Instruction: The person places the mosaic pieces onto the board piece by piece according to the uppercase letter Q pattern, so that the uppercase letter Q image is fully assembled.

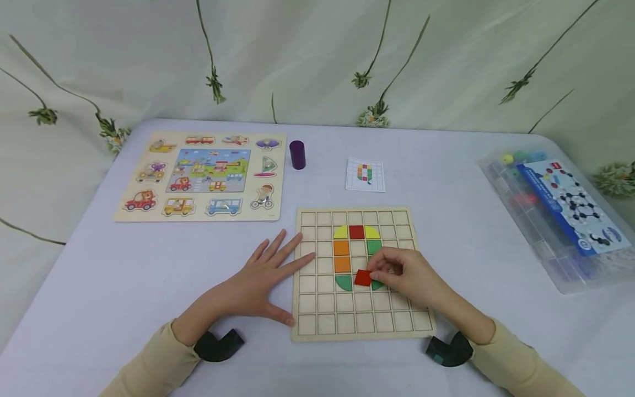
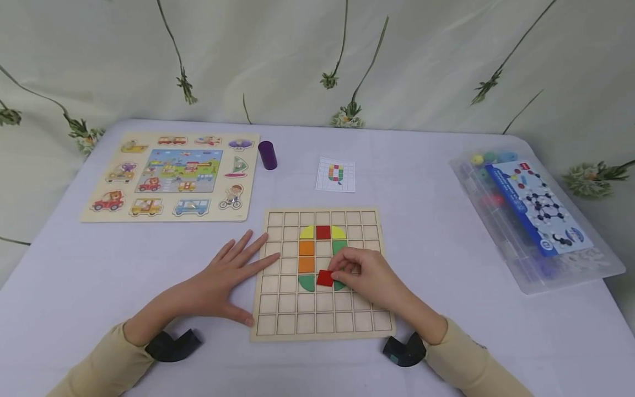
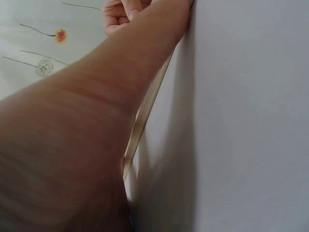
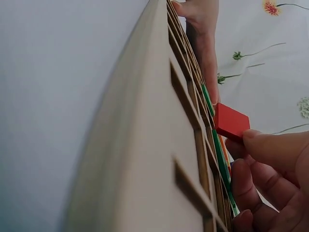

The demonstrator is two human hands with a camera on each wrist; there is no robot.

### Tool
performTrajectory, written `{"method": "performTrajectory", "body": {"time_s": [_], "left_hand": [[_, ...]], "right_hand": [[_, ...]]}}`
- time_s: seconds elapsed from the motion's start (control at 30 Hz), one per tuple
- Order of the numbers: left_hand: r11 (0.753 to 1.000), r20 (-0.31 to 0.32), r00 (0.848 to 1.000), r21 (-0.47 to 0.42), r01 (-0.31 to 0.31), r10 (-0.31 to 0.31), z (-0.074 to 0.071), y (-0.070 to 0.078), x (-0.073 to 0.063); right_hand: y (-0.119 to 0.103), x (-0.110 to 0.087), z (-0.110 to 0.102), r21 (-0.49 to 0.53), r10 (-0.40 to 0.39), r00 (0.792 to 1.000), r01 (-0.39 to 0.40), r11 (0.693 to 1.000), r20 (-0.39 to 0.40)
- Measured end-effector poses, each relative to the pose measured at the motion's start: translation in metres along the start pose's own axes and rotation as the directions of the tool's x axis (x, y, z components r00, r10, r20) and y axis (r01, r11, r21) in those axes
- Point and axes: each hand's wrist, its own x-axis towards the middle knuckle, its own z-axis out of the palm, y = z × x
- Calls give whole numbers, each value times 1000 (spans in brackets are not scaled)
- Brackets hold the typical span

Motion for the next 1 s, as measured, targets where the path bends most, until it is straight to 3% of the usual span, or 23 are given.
{"method": "performTrajectory", "body": {"time_s": [0.77, 1.0], "left_hand": [[1000, -7, 1000, -7, 2, -2, 0, 1, 0], [1000, -5, 1000, -5, 3, -3, 0, 1, 0]], "right_hand": [[2, -1, 3, -67, -105, 994, 105, 992, -1], [-6, -1, -9, -106, -115, 993, 112, 988, -23]]}}
